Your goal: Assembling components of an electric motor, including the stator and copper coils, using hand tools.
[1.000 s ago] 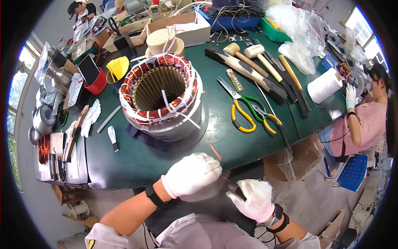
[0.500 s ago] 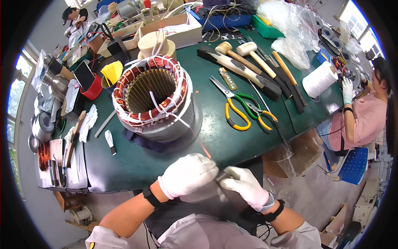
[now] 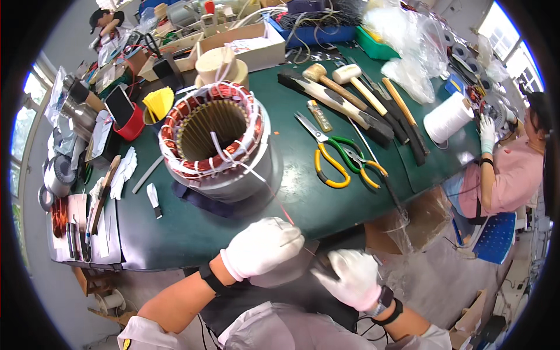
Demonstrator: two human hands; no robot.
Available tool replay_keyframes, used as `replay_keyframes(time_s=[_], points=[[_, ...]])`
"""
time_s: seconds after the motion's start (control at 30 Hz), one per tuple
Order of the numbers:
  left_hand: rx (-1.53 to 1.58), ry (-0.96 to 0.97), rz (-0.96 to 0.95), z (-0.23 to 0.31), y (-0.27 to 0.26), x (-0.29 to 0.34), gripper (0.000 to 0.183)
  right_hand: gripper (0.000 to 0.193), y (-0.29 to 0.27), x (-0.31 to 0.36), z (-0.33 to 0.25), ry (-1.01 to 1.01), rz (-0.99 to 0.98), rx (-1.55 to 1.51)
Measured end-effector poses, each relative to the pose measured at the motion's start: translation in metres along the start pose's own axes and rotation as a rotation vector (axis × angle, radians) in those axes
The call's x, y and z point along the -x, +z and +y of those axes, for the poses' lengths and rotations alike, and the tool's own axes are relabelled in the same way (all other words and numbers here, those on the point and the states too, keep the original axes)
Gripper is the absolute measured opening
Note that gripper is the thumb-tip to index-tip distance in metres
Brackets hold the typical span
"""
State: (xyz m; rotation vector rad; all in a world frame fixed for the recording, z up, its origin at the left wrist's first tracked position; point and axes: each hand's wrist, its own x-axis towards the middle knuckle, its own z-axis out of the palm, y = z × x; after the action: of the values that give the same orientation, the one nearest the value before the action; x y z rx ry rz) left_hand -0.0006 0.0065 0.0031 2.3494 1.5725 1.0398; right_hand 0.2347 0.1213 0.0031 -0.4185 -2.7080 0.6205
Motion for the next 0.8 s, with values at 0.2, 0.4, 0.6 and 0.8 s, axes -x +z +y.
replay_keyframes(time_s=[0.2,0.4,0.6,0.8], points=[[-0.071,0.079,0.054,-0.001,0.004,0.006,0.032,0.031,0.010,-0.011,-0.006,-0.104,0.068,0.183],[-0.189,-0.059,-0.057,0.003,0.000,0.000,0.020,0.040,-0.011,0.038,0.002,0.039,0.030,0.197],[-0.259,-0.209,0.320,0.054,-0.037,-0.001,0.016,0.058,-0.014,0.041,-0.012,0.155,0.023,-0.009],[0.786,-0.740,1.030,0.104,-0.104,-0.018,0.028,0.056,-0.006,0.049,-0.012,0.220,0.056,-0.011]])
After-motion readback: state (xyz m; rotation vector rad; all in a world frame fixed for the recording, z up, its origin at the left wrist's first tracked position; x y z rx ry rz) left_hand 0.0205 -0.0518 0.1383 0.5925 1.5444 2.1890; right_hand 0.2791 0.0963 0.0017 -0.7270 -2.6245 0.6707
